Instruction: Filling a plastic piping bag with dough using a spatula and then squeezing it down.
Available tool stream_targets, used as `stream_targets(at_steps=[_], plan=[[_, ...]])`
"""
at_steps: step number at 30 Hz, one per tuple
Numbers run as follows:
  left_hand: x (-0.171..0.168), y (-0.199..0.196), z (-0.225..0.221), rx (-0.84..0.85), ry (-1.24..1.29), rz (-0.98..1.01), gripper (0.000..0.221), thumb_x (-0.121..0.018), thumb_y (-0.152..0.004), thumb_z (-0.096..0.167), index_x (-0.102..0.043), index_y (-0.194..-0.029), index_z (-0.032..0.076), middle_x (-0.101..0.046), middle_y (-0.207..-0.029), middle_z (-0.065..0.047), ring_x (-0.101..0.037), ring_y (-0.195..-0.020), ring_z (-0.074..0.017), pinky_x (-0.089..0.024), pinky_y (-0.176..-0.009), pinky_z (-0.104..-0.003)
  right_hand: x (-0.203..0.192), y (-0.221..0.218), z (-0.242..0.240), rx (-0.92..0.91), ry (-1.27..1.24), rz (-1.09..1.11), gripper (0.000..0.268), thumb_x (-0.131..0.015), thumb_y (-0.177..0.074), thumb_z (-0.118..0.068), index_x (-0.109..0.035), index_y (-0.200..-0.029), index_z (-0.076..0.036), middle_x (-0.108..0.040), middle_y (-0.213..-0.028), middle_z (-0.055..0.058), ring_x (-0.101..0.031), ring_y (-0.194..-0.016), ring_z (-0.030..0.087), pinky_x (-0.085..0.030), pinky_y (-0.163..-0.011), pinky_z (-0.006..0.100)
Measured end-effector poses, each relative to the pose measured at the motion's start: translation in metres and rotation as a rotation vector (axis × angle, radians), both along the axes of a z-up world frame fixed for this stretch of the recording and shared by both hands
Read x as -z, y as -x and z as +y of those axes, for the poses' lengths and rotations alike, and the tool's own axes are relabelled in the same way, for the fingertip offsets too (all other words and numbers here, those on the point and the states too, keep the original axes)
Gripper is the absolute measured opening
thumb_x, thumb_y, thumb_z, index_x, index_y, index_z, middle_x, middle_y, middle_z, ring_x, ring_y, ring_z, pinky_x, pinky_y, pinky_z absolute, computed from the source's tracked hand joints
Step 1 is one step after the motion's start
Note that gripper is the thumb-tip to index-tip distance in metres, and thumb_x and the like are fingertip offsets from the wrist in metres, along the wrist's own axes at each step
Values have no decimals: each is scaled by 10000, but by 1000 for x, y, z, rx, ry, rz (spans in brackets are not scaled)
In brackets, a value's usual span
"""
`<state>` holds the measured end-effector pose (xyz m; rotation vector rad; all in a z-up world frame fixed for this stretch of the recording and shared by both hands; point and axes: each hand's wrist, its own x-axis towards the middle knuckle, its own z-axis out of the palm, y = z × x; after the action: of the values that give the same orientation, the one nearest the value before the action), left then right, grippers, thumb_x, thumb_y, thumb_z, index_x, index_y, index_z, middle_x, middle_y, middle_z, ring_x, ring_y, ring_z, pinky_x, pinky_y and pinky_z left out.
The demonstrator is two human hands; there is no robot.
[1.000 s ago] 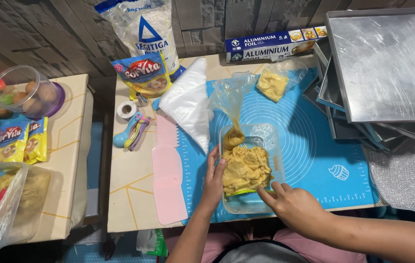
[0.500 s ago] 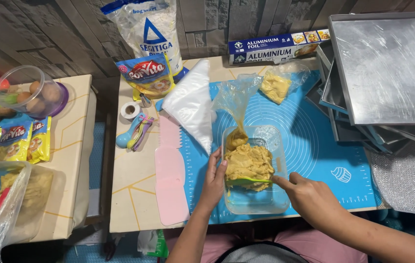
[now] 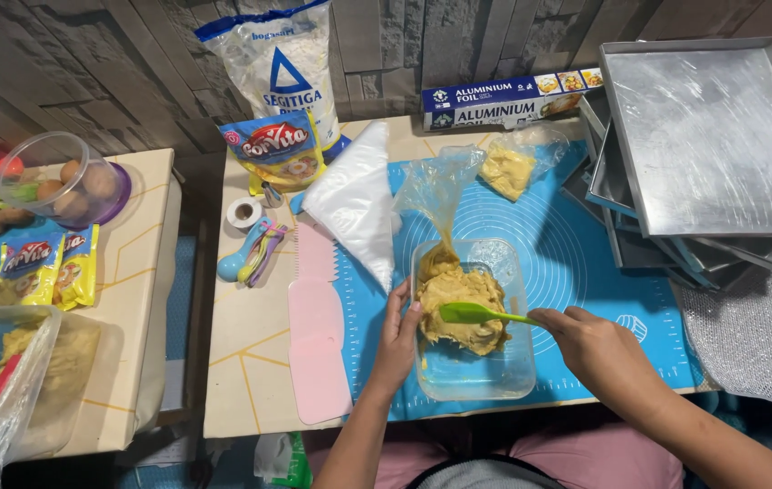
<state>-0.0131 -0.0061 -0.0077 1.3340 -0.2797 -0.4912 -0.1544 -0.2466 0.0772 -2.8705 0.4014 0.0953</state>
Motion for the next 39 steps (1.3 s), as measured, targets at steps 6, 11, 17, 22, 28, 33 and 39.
stream_targets(at_steps=[6,11,17,22,28,33,39], plan=[[-5,1,0,-6,-22,5,547,-479,-1022,370,-422,-1516,143,-505,-1514,-59,-469,-1430,-202,-433,-1147,-373,3,-5,-7,49,-21,4,330,-503,-1024,-272,-674,-1295,-353,-749,-937,3,-700,-715,355,-512,-551,491],[-19,4,1,23,-67,-17,563,-450,-1054,374,-359,-1548,118,-389,-1582,-147,-287,-1493,-331,-324,-1193,-508,-14,-14,-3,47,21,-24,310,-548,-1014,-206,-714,-1259,-295,-740,-809,17,-661,-607,244,-503,-490,371],[-12,-24,4,15,-92,-31,532,-499,-1063,299,-382,-1526,64,-380,-1571,-252,-218,-1533,-453,-245,-1225,-614,-45,7,11,-33,15,-58,257,-594,-985,-209,-758,-1163,-295,-739,-721,24,-669,-510,195,-540,-467,322],[-21,-79,-15,4,-122,-28,430,-519,-1070,296,-569,-1461,124,-525,-1487,-235,-359,-1492,-412,-291,-1217,-560,-30,30,20,-192,228,-46,181,-610,-966,-322,-751,-1069,-369,-684,-774,-45,-689,-600,167,-570,-534,312],[-20,-128,-63,12,-99,-102,376,-783,-937,392,-752,-1202,126,-767,-1105,-64,-670,-1163,-166,-492,-1067,-418,3,1,-9,-385,200,-138,134,-646,-943,-336,-775,-938,-298,-587,-859,-25,-637,-771,233,-537,-677,376],[-87,-95,-64,-113,-241,-214,192,-802,-870,282,-782,-953,110,-771,-870,-55,-714,-808,-137,-596,-765,-326,-40,-65,-9,-156,-449,-285,182,-745,-911,-250,-814,-1027,-129,-745,-928,103,-743,-920,278,-585,-821,399],[-112,-62,-57,-180,-179,-273,196,-796,-903,250,-777,-989,74,-767,-860,-92,-714,-789,-138,-607,-728,-306,-54,-126,13,-9,-807,-288,348,-819,-888,-325,-770,-1059,-26,-770,-736,141,-715,-704,201,-579,-708,340]])
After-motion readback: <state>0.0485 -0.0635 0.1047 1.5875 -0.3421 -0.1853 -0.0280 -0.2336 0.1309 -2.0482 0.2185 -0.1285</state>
